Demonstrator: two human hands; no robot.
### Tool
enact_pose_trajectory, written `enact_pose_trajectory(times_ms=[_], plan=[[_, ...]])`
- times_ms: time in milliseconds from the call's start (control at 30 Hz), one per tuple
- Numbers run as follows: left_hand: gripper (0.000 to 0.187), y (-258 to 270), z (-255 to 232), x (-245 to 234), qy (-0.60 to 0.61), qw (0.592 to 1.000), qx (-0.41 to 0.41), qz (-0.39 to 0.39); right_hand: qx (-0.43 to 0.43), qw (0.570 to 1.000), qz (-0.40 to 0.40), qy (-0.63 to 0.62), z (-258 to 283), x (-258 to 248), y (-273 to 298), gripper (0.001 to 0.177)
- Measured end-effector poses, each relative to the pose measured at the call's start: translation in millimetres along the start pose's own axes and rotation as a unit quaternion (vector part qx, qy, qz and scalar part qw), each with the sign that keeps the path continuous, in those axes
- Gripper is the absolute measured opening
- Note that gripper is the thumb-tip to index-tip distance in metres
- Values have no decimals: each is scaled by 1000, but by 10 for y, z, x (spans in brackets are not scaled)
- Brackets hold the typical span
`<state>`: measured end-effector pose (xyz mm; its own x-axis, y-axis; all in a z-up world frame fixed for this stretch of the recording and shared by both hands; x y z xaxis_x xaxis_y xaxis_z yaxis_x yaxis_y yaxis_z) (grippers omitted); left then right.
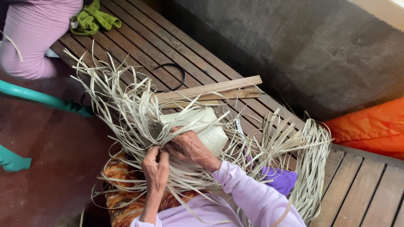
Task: A person is weaving a hat using dried plant fibers, meticulously tucking and pulling strands to form the structure.
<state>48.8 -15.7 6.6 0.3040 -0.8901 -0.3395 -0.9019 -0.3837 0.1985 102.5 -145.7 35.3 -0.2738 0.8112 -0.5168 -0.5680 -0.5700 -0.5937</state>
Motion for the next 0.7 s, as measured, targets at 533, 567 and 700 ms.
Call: enact_pose_trajectory(times_ms=[533,567,700], plan=[[19,-95,86,43,3,998,-52,18,-39,999,-9,-16,-153,-19,19,18],[20,-91,69,44,12,997,-71,22,-22,1000,-3,-22,-140,-32,12,15],[20,-79,148,56,78,988,-128,35,-9,998,14,-53,-209,-12,59,12]])
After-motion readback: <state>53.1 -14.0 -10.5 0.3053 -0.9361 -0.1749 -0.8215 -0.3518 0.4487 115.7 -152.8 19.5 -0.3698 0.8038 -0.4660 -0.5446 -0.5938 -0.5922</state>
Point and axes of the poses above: each hand's wrist, its own y-axis away from the middle knuckle, its own x-axis out of the palm, z = x × y, the point moved 2 cm from there along -y, towards the middle knuckle, and after that the axes turned 15 degrees about -x, right-handed, at the moved point
